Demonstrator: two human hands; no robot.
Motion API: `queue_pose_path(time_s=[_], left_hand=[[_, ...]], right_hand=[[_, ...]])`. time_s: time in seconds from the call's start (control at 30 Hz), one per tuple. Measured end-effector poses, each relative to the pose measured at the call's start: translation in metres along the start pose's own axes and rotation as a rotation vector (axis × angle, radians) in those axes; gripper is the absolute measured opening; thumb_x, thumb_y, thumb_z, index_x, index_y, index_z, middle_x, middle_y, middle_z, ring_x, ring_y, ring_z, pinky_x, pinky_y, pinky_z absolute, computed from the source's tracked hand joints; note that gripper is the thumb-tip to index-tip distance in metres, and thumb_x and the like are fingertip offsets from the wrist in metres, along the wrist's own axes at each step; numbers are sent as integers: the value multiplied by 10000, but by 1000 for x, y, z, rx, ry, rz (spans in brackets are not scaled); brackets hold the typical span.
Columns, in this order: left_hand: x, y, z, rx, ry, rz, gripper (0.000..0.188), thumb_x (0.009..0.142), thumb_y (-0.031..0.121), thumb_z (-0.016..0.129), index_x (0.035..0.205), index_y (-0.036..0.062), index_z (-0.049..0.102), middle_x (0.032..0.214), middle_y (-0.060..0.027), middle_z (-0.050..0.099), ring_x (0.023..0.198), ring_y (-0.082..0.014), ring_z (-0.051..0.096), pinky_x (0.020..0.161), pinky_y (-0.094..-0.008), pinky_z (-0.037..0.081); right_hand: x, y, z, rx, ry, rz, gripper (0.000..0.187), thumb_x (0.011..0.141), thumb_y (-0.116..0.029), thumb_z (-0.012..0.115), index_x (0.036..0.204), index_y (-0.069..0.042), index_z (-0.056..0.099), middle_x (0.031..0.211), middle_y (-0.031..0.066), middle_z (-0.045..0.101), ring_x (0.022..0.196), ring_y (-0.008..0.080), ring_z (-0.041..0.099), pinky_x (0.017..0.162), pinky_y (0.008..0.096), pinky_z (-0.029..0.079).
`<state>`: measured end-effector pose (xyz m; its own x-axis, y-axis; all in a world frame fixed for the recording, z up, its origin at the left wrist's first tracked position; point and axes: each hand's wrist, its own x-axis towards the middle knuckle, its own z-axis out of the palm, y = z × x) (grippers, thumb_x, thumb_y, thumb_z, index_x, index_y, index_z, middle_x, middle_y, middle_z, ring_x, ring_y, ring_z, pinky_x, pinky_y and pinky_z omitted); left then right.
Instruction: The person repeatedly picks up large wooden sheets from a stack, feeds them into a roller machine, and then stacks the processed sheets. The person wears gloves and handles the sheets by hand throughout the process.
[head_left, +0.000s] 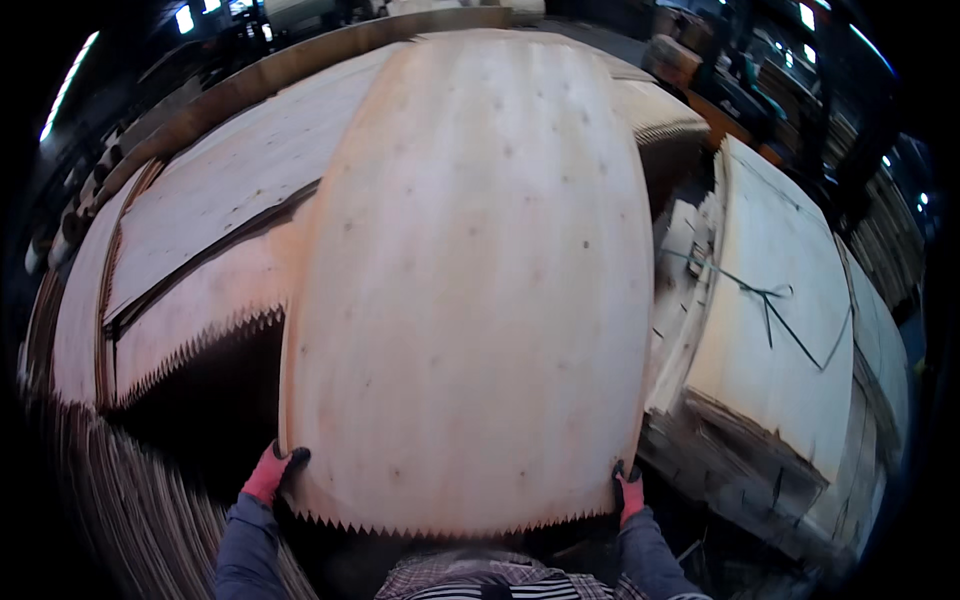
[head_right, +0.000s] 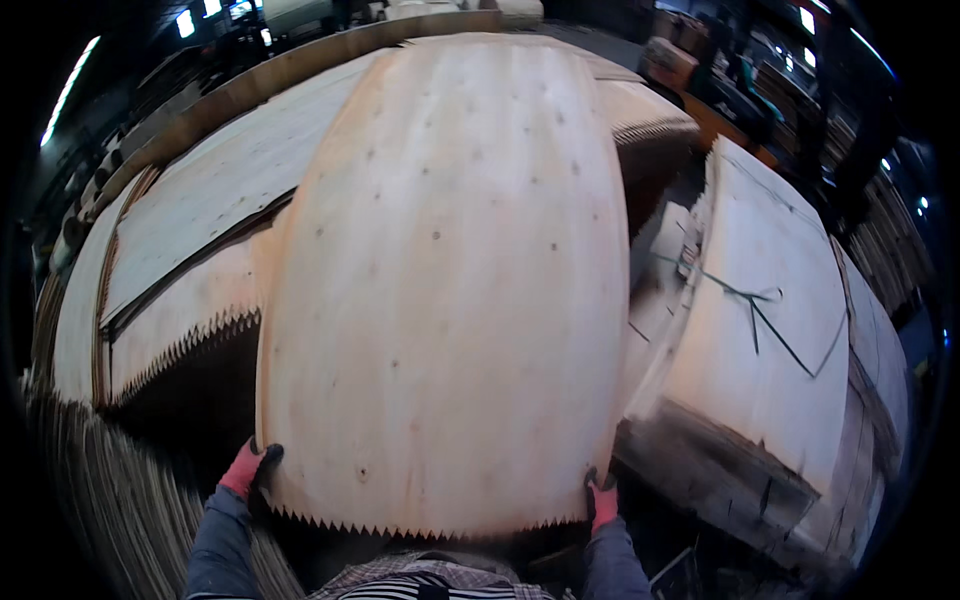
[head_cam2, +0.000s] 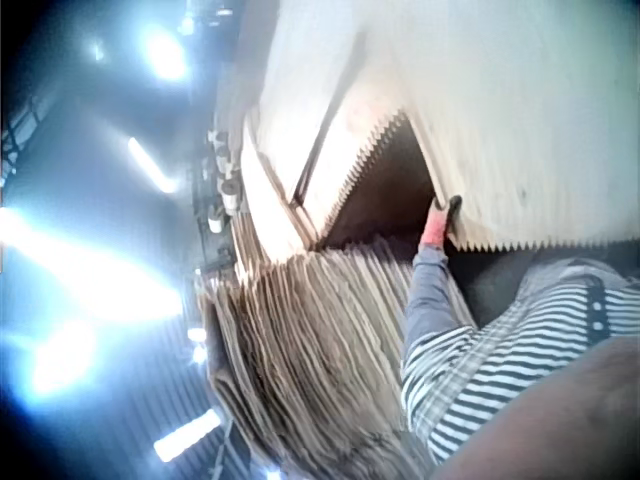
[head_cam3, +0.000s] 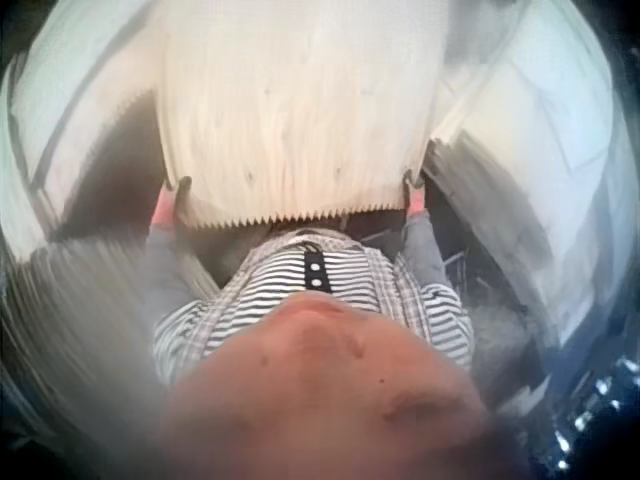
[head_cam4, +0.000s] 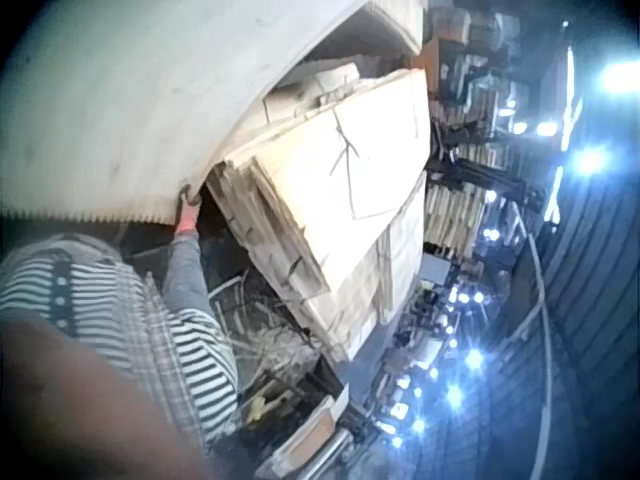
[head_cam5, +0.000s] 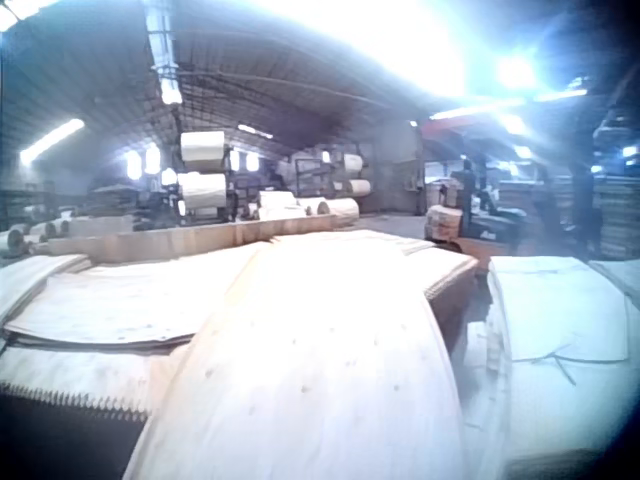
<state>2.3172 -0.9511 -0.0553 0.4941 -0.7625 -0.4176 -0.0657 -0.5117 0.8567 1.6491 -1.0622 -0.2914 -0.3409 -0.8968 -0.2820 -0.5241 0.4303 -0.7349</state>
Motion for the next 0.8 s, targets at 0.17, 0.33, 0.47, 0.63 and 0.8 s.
queue_pose_path(time_s=[0.17,0.33,0.47,0.63,0.8], left_hand=[[-20,-8,4,78,-92,-112,477,710,213,702,1078,-18,503,933,-76,591,807,-136,558,730,-272,464],[-14,0,-6,112,-267,-189,439,789,270,596,1111,-10,493,997,-66,567,890,-153,522,779,-290,430],[22,-13,-37,373,-294,-344,490,862,382,446,1160,-7,455,1079,-71,534,992,-165,475,871,-305,375],[60,57,2,364,-192,-283,493,863,386,443,1159,-8,456,1078,-73,535,989,-167,479,868,-306,378],[117,93,59,301,-207,-184,496,864,390,439,1158,-9,456,1077,-75,537,986,-169,483,865,-307,382]], right_hand=[[-13,-87,-33,554,-378,254,586,694,-280,693,1152,-1,455,1058,114,551,944,218,521,817,325,411],[22,-238,-38,183,105,-611,821,592,-196,754,1252,9,310,1195,164,435,1118,276,415,930,349,350],[112,-313,-20,393,-132,-245,707,726,-343,642,1267,-14,326,1199,116,450,1075,205,443,914,304,352],[192,-288,7,574,-482,56,590,851,-489,413,1201,-14,442,1105,21,515,978,102,471,865,240,364],[191,-258,-26,790,-516,24,442,813,-266,558,1167,-17,467,1041,60,549,895,140,531,756,277,437]])
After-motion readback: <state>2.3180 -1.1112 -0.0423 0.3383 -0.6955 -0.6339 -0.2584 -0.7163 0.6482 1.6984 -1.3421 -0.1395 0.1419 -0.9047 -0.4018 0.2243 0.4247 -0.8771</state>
